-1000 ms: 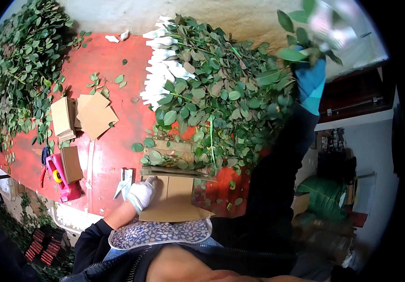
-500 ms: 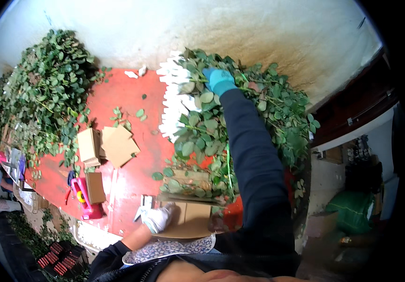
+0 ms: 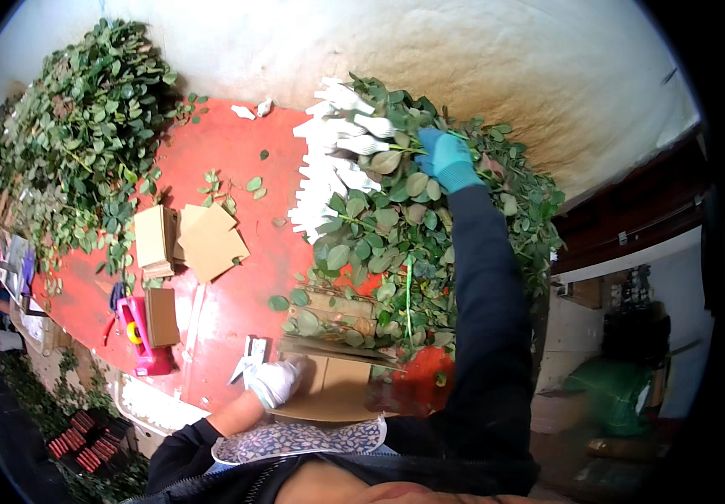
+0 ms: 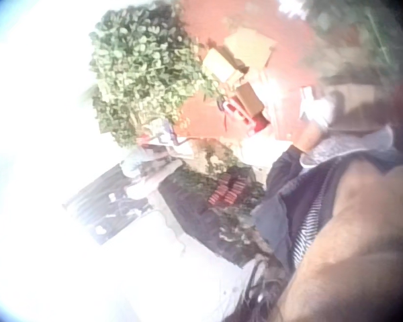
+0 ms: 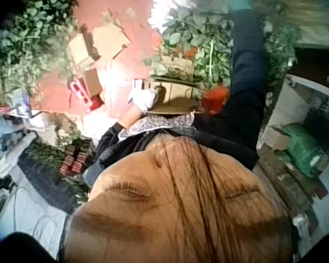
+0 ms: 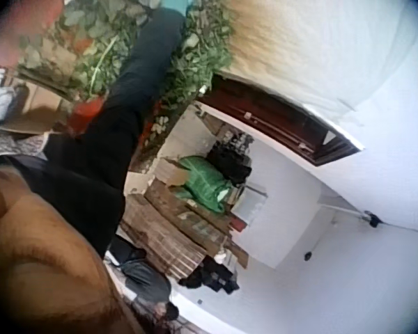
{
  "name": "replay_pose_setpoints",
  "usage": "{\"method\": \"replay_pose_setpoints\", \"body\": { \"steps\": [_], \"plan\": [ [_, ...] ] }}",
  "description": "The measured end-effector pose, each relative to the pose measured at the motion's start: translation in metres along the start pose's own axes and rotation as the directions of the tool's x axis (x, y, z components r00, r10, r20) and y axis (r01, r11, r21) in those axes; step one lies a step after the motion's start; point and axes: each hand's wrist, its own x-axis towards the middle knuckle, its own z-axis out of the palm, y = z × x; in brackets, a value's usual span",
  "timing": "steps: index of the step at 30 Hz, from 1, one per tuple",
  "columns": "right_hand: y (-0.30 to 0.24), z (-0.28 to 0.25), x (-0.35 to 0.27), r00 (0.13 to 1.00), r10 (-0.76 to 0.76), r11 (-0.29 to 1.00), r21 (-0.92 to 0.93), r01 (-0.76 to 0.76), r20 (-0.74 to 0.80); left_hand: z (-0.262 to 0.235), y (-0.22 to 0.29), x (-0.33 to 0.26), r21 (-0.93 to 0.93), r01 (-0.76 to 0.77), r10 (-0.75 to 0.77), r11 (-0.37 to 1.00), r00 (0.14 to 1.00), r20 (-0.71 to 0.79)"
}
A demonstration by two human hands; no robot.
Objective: The person packs bunches of white and pink roses into cardboard boxes, using a stapler to secure the cardboard liners and packaging.
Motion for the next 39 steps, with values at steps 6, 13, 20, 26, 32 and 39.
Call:
{"method": "replay_pose_setpoints", "body": {
  "steps": [6, 13, 20, 26, 32, 39],
  "plan": [
    [0.004, -0.071, -0.034, 0.975, 0.217, 0.976, -0.007, -0.217, 0.045, 0.009, -0.011, -0.001, -0.013, -0.049, 0.048, 0.999, 0.998, -0.05],
    [0.032, -0.132, -0.062, 0.91, 0.148, 0.978, 0.192, -0.077, -0.386, 0.002, -0.006, 0.002, 0.0, -0.032, 0.032, 0.999, 0.999, 0.033],
    [-0.014, -0.213, -0.119, 0.864, 0.119, 0.993, 0.052, -0.107, -0.489, 0.023, -0.006, 0.004, -0.012, -0.009, 0.009, 1.0, 0.998, 0.058],
    [-0.044, -0.121, -0.053, 0.937, -0.227, 0.974, -0.08, 0.213, -0.265, 0.023, -0.014, -0.001, 0.019, 0.0, 0.0, 1.0, 1.0, -0.008],
    [-0.052, 0.029, 0.027, 0.959, -0.129, 0.985, -0.079, 0.153, 0.252, 0.04, -0.024, -0.003, 0.12, -0.079, 0.078, 0.99, 0.997, 0.008],
    [-0.056, 0.052, 0.035, 0.942, -0.092, 0.985, -0.11, 0.134, 0.323, 0.019, -0.015, 0.003, 0.04, -0.001, 0.002, 0.999, 1.0, -0.027]
  ]
}}
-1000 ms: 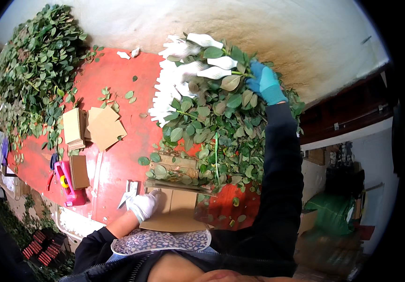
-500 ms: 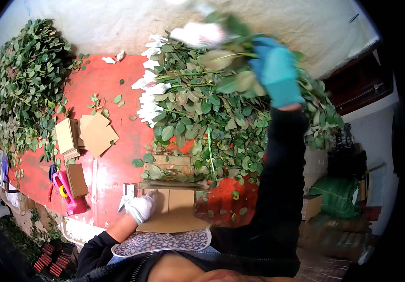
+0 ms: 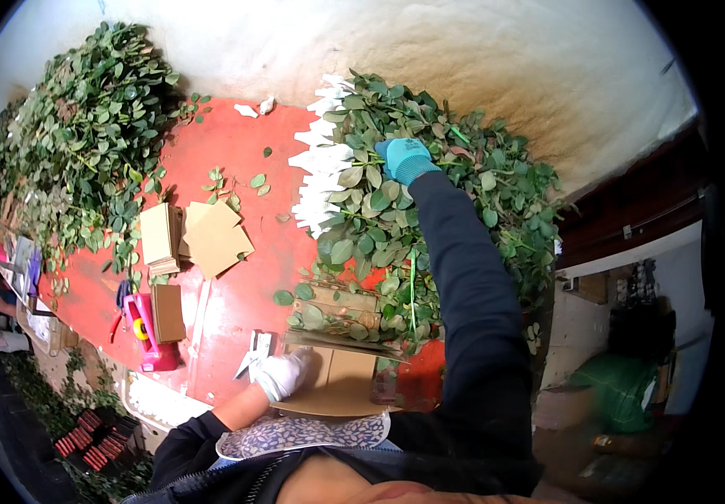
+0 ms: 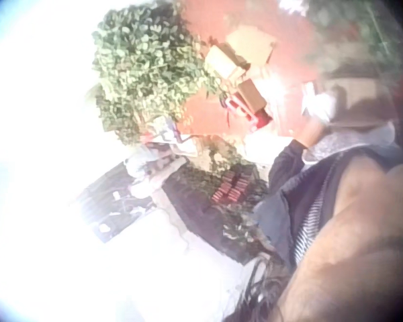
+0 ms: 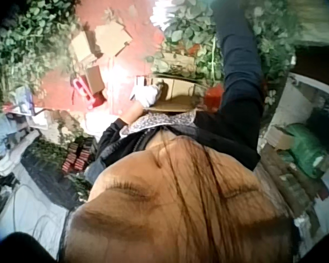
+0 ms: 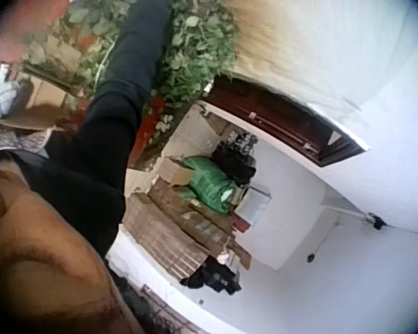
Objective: The person packs bunches of white and pink roses into cardboard boxes, using a stapler to secure the cardboard liners and packaging.
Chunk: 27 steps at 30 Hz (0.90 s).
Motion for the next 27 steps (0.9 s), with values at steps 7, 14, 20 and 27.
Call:
{"method": "replay_pose_setpoints", "body": {
  "steps": [7, 14, 20, 27],
  "plan": [
    [0.052, -0.083, -0.081, 0.794, 0.263, 0.959, 0.057, -0.278, -0.548, 0.008, 0.005, -0.005, 0.044, 0.014, -0.015, 0.999, 0.999, 0.031],
    [0.046, -0.222, -0.216, 0.583, 0.239, 0.956, 0.082, -0.281, -0.777, -0.02, 0.013, 0.002, -0.055, -0.008, 0.013, 0.998, 0.996, 0.086],
    [0.057, -0.113, -0.155, 0.855, 0.34, 0.907, -0.104, -0.408, -0.391, -0.023, 0.01, 0.001, -0.062, 0.015, -0.006, 0.998, 0.991, 0.136],
    [0.065, -0.044, -0.17, 0.902, 0.179, 0.971, -0.074, -0.225, -0.393, -0.014, 0.005, 0.0, -0.022, 0.037, -0.035, 0.999, 0.996, 0.077]
  ]
}}
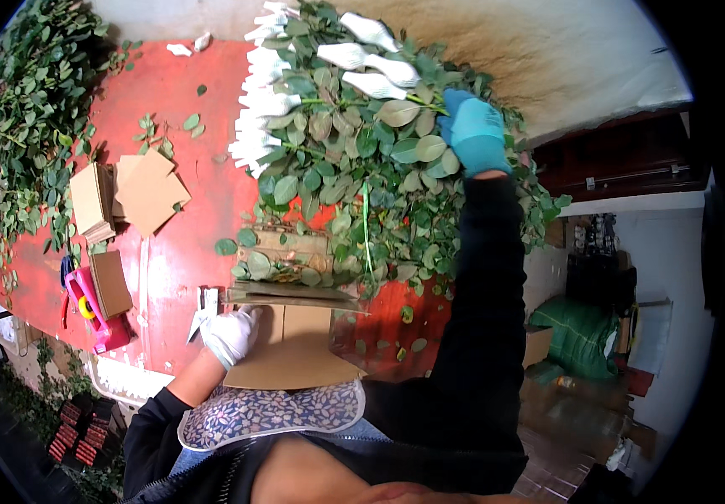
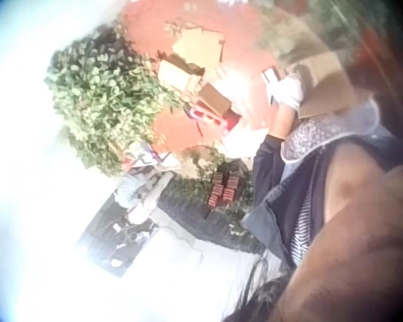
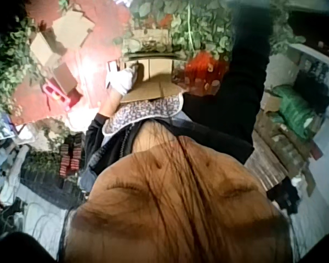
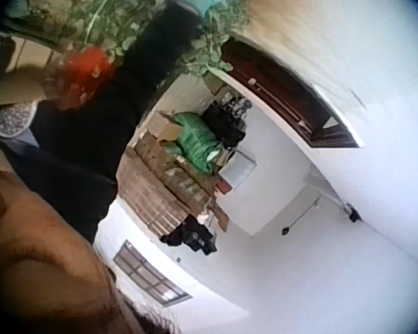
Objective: The person packs bunches of white and pink roses into cardboard boxes, using a stapler to secure the cardboard liners and packaging.
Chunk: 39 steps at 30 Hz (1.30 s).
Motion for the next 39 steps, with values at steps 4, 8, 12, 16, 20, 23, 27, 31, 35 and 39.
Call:
{"method": "replay_pose_setpoints", "body": {
  "steps": [4, 8, 12, 16, 20, 23, 27, 31, 35, 39],
  "plan": [
    [0.003, -0.038, -0.044, 0.996, 0.072, 0.997, 0.032, -0.071, -0.045, -0.04, 0.005, 0.002, -0.098, -0.012, 0.022, 0.995, 0.994, 0.103],
    [0.006, -0.049, -0.092, 0.978, 0.209, 0.97, 0.129, -0.207, -0.002, -0.056, -0.019, -0.009, -0.379, -0.067, 0.136, 0.923, 0.978, 0.157],
    [0.031, -0.039, -0.143, 0.921, 0.386, 0.917, 0.132, -0.377, -0.053, -0.113, -0.062, -0.011, -0.396, 0.043, 0.262, 0.917, 0.684, 0.681],
    [0.065, -0.049, -0.165, 0.836, 0.537, 0.841, -0.005, -0.541, -0.109, -0.22, -0.046, 0.031, -0.147, -0.046, 0.077, 0.988, 0.974, 0.212],
    [0.055, -0.059, -0.113, 0.871, 0.443, 0.896, 0.098, -0.432, -0.211, -0.247, -0.035, 0.137, 0.164, -0.207, 0.249, 0.964, 0.922, -0.297],
    [0.044, -0.044, -0.052, 0.927, 0.298, 0.948, 0.181, -0.26, -0.228, -0.226, -0.042, 0.234, 0.234, -0.118, 0.217, 0.965, 0.861, -0.46],
    [0.014, 0.022, 0.02, 0.972, 0.182, 0.983, 0.004, -0.185, 0.151, -0.193, -0.065, 0.302, 0.23, -0.077, 0.18, 0.97, 0.863, -0.472],
    [0.01, 0.084, 0.05, 0.941, 0.045, 0.996, 0.058, -0.069, 0.334, -0.187, -0.049, 0.298, 0.201, -0.091, 0.186, 0.975, 0.83, -0.525],
    [-0.002, 0.101, 0.025, 0.962, 0.015, 0.986, 0.157, -0.06, 0.272, -0.18, -0.021, 0.254, 0.181, -0.166, 0.232, 0.969, 0.861, -0.453],
    [-0.018, 0.1, -0.04, 0.945, 0.03, 0.987, 0.14, -0.079, 0.326, -0.164, -0.007, 0.222, 0.296, -0.302, 0.409, 0.906, 0.803, -0.433]
  ]
}}
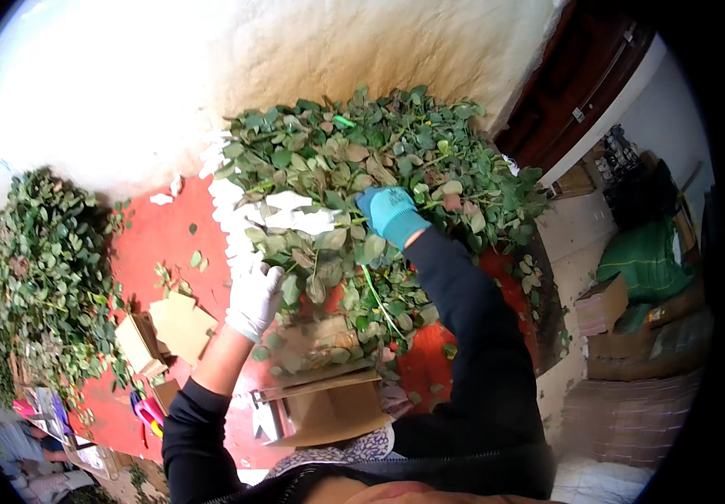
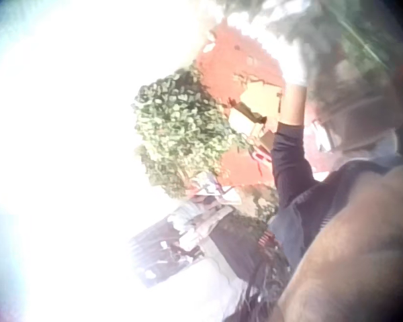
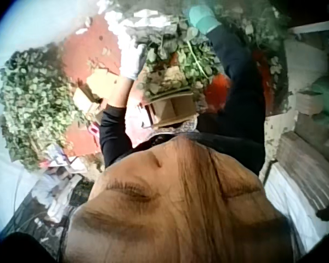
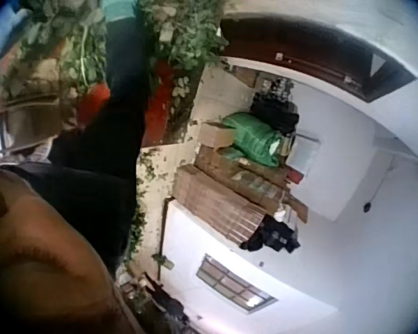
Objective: The person packs bunches of white and pink roses into cardboard boxes, using a stapler to secure the cardboard liners and packaging.
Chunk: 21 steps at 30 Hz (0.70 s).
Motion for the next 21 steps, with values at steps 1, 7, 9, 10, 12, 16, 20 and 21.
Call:
{"method": "replay_pose_setpoints", "body": {
  "steps": [1, 7, 9, 10, 12, 16, 20, 21],
  "plan": [
    [-0.006, 0.001, -0.014, 1.0, -0.006, 1.0, -0.016, 0.007, 0.017, 0.004, 0.003, -0.01, 0.001, 0.039, -0.039, 0.999, 0.999, 0.014],
    [-0.021, -0.019, -0.079, 0.995, -0.043, 0.997, -0.068, 0.049, 0.089, 0.035, 0.033, -0.055, -0.121, 0.031, -0.004, 0.992, 0.976, 0.218],
    [-0.034, -0.05, -0.091, 0.999, -0.042, 0.99, -0.138, 0.038, -0.023, 0.053, 0.036, -0.064, -0.23, 0.089, -0.026, 0.969, 0.964, 0.265],
    [-0.037, -0.062, -0.089, 0.997, 0.027, 0.996, -0.089, -0.021, 0.067, 0.055, 0.037, -0.065, -0.295, 0.11, -0.019, 0.949, 0.955, 0.296],
    [-0.046, -0.084, -0.077, 0.998, -0.044, 0.998, -0.047, 0.046, 0.044, 0.057, 0.036, -0.068, -0.418, 0.147, 0.007, 0.896, 0.938, 0.347],
    [-0.018, -0.081, -0.03, 0.976, -0.163, 0.981, -0.133, 0.145, -0.143, 0.056, 0.038, -0.069, -0.507, 0.193, 0.003, 0.84, 0.933, 0.36],
    [0.002, -0.1, -0.005, 0.916, -0.081, 0.996, 0.012, 0.094, -0.393, 0.059, 0.03, -0.072, -0.534, 0.189, -0.034, 0.824, 0.957, 0.287],
    [0.002, -0.108, -0.008, 0.869, -0.078, 0.982, 0.114, 0.152, -0.489, 0.053, 0.028, -0.068, -0.526, 0.192, -0.037, 0.829, 0.956, 0.291]
  ]
}}
